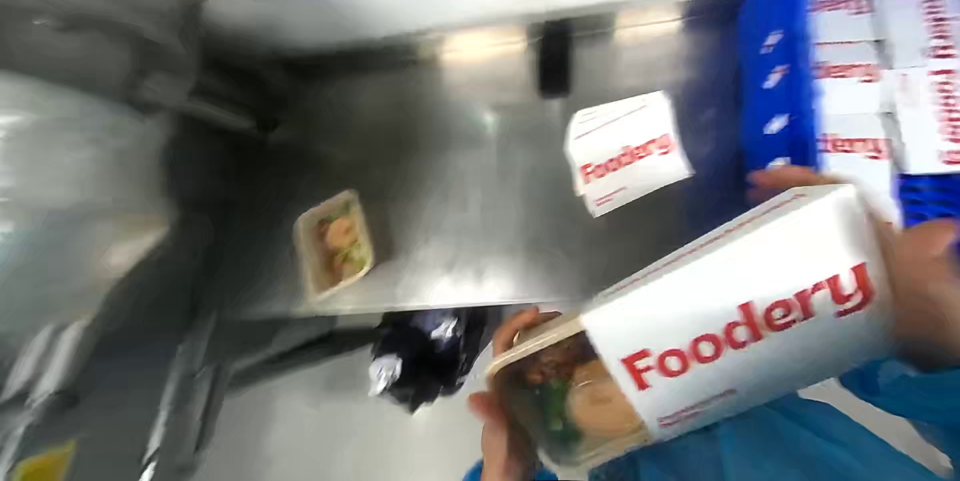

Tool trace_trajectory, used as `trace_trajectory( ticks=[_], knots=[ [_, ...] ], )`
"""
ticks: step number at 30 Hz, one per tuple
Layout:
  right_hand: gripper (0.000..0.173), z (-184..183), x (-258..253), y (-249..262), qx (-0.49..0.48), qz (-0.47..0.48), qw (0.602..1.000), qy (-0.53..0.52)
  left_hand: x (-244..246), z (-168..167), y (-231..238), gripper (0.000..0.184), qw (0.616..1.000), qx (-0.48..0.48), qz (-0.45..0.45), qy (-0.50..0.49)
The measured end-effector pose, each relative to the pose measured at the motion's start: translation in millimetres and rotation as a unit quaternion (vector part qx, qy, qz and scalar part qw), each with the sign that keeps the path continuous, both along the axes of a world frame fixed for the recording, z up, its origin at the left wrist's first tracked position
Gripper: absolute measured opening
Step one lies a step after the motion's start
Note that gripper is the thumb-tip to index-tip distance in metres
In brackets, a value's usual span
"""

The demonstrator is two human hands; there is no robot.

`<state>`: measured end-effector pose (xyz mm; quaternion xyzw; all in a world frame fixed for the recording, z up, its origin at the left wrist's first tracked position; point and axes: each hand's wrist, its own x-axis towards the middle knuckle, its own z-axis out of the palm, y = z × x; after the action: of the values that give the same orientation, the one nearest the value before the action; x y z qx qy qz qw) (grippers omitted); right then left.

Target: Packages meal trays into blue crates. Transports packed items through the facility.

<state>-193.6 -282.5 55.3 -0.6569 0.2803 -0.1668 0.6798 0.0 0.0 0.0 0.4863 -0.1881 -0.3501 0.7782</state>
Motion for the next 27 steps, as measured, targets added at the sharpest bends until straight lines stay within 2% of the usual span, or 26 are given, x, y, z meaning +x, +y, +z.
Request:
trace_trajectory(
  ticks=[1,2,4,6,8,9,10,11,12,13,14,16,18,20,21,22,23,24,26,27],
  knots=[
    [0.04,8,-7,18,0.074,-0.037,0.995,0.059,-6,-2,-15,0.086,0.998,-0.011,-0.013,0.053],
    [0.033,14,-6,35,0.152,-0.047,0.982,0.105,-11,-3,-31,0.097,0.994,-0.021,-0.038,0.099],
    [0.031,16,7,43,0.265,-0.099,0.946,0.161,-18,5,-65,0.106,0.987,-0.006,-0.075,0.139],
    [0.027,15,-4,15,0.29,-0.128,0.935,0.16,-20,16,-111,0.104,0.98,0.04,-0.122,0.152],
    [0.02,22,-39,-14,0.237,-0.156,0.948,0.142,-22,19,-168,0.11,0.971,0.092,-0.187,0.115],
    [0.021,26,-59,-27,0.199,-0.193,0.951,0.135,-19,10,-195,0.111,0.965,0.11,-0.235,0.027],
    [0.026,30,-79,-38,0.175,-0.244,0.945,0.129,-12,-3,-218,0.103,0.944,0.13,-0.278,-0.121],
    [0.03,31,-98,-48,0.154,-0.313,0.929,0.125,-4,-15,-239,0.09,0.904,0.161,-0.274,-0.285],
    [0.028,26,-117,-59,0.137,-0.392,0.901,0.122,4,-27,-256,0.084,0.85,0.198,-0.233,-0.428],
    [0.025,19,-133,-70,0.13,-0.463,0.867,0.128,12,-42,-269,0.092,0.782,0.234,-0.181,-0.548],
    [0.029,8,-150,-83,0.133,-0.51,0.838,0.139,21,-56,-276,0.103,0.719,0.267,-0.153,-0.624],
    [0.048,-17,-183,-109,0.147,-0.554,0.796,0.193,33,-76,-279,0.115,0.636,0.349,-0.176,-0.665],
    [0.063,-21,-207,-127,0.082,-0.521,0.778,0.342,38,-90,-274,0.119,0.595,0.418,-0.22,-0.65],
    [0.079,-4,-220,-141,-0.109,-0.463,0.703,0.528,49,-104,-271,0.126,0.582,0.456,-0.229,-0.633],
    [0.081,1,-222,-150,-0.175,-0.425,0.678,0.574,57,-110,-268,0.131,0.578,0.477,-0.229,-0.622],
    [0.076,2,-220,-160,-0.206,-0.377,0.679,0.595,66,-116,-267,0.136,0.565,0.502,-0.233,-0.612],
    [0.069,-7,-215,-171,-0.21,-0.308,0.704,0.604,75,-120,-268,0.14,0.555,0.522,-0.235,-0.604],
    [0.07,-30,-213,-183,-0.203,-0.228,0.736,0.604,82,-123,-269,0.142,0.546,0.537,-0.233,-0.6],
    [0.097,-92,-210,-196,-0.196,-0.085,0.773,0.598,94,-126,-272,0.145,0.548,0.537,-0.227,-0.6],
    [0.111,-113,-206,-199,-0.177,-0.028,0.771,0.611,98,-124,-273,0.145,0.549,0.538,-0.227,-0.598]
  ],
)
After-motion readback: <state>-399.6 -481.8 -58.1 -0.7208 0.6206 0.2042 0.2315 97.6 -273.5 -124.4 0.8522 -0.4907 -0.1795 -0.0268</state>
